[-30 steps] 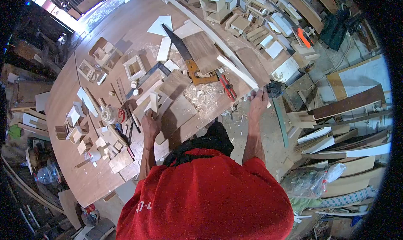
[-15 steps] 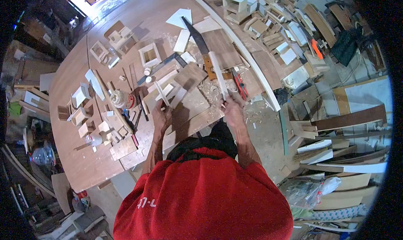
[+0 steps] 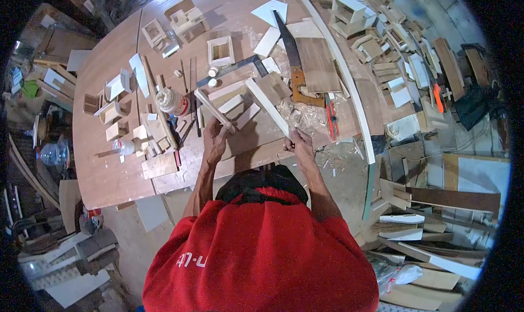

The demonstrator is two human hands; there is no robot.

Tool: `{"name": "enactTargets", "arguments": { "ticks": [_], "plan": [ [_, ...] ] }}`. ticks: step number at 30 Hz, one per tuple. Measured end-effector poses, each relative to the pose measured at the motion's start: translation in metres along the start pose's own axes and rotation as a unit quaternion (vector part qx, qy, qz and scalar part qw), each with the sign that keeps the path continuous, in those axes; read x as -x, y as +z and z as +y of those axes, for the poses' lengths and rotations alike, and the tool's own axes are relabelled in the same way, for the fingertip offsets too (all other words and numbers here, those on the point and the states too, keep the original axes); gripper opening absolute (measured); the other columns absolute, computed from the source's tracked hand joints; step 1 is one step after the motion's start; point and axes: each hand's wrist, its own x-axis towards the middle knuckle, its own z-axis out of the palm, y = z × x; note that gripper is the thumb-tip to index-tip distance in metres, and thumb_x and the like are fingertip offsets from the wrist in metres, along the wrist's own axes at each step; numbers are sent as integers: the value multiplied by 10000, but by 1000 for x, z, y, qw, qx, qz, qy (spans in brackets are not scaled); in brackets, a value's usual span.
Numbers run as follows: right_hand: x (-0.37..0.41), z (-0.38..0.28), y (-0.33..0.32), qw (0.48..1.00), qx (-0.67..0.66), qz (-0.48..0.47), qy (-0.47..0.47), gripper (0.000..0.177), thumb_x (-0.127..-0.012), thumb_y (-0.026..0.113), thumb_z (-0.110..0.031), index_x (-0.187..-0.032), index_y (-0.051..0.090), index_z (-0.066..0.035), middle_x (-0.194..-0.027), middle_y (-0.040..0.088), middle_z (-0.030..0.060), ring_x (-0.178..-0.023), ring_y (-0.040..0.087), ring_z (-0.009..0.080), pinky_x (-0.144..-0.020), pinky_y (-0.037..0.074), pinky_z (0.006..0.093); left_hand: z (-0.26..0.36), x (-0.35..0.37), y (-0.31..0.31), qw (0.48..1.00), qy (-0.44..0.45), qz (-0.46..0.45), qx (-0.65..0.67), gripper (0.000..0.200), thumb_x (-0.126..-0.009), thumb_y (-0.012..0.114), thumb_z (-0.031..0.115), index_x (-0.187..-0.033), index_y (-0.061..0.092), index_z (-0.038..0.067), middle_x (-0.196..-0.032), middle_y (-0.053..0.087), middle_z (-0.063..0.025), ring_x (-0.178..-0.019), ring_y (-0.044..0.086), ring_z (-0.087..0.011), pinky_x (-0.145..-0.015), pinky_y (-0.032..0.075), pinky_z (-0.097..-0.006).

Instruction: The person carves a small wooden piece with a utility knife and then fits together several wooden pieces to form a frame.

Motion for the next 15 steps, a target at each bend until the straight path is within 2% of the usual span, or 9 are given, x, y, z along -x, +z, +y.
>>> {"name": "enactTargets", "arguments": {
  "ticks": [1, 4, 5, 6, 8, 9, 12, 13, 15],
  "plan": [
    [-3, 0, -3, 999, 4, -35, -13, 280, -981, 539, -314, -918, 617, -53, -668, 499, -19, -590, 472, 75, -573, 483, 253, 2, 0, 3, 1000, -12, 6, 26, 255, -927, 631, 188, -1104, 561, 19, -927, 644, -77, -849, 624, -158, -760, 530, -317],
    [-5, -11, -2, 999, 22, -36, -2, 285, -979, 542, -320, -929, 627, -52, -694, 524, -13, -614, 487, 74, -590, 487, 245, 10, -1, 13, 997, -23, 21, 67, 269, -934, 618, 203, -1130, 563, 26, -999, 650, -89, -891, 645, -181, -789, 556, -335],
    [-9, -8, -9, 997, 47, -64, -22, 279, -973, 554, -287, -1021, 661, -34, -733, 559, -5, -657, 512, 72, -614, 490, 241, 14, -2, 14, 997, -36, 16, 68, 310, -938, 610, 202, -1194, 559, 33, -1083, 643, -84, -948, 645, -187, -834, 554, -341],
    [-9, -9, -12, 996, 47, -68, -19, 279, -973, 554, -287, -1021, 661, -34, -733, 559, -5, -657, 512, 72, -614, 490, 241, 12, -3, 16, 997, -37, 20, 67, 310, -938, 610, 202, -1194, 559, 33, -1083, 643, -84, -948, 645, -187, -834, 554, -341],
    [-13, -13, -16, 974, 179, -96, -102, 273, -959, 570, -222, -1130, 667, -32, -777, 593, 4, -686, 527, 72, -634, 481, 238, 7, -7, 20, 996, -24, 62, 63, 281, -913, 620, 125, -1167, 584, 9, -927, 641, -53, -755, 594, -121, -686, 506, -274],
    [-16, -16, -20, 953, 240, -123, -138, 284, -933, 598, -161, -1182, 655, -38, -839, 627, 28, -713, 547, 92, -656, 481, 253, 11, -5, 24, 993, -23, 76, 87, 290, -911, 632, 141, -1172, 595, 19, -897, 643, -29, -754, 581, -101, -685, 499, -264],
    [-23, -20, -28, 928, 296, -120, -192, 286, -912, 616, -127, -1181, 653, -36, -878, 646, 54, -725, 567, 122, -683, 484, 268, 19, 1, 30, 994, -18, 76, 77, 296, -909, 639, 141, -1179, 593, 28, -902, 644, -23, -772, 585, -102, -685, 498, -263],
    [-22, -25, -29, 932, 279, -129, -190, 281, -903, 618, -93, -1173, 651, -24, -930, 656, 88, -789, 593, 148, -729, 488, 281, 16, 7, 30, 994, -25, 79, 76, 296, -909, 639, 141, -1179, 593, 28, -902, 644, -23, -772, 585, -102, -685, 498, -263],
    [-20, -35, -36, 919, 306, -128, -213, 274, -900, 615, -81, -1165, 654, -22, -965, 658, 100, -841, 601, 155, -758, 486, 284, 13, 8, 28, 995, -23, 69, 62, 321, -895, 649, 111, -1201, 583, 38, -944, 644, -29, -789, 591, -108, -693, 506, -269]
  ]
}}
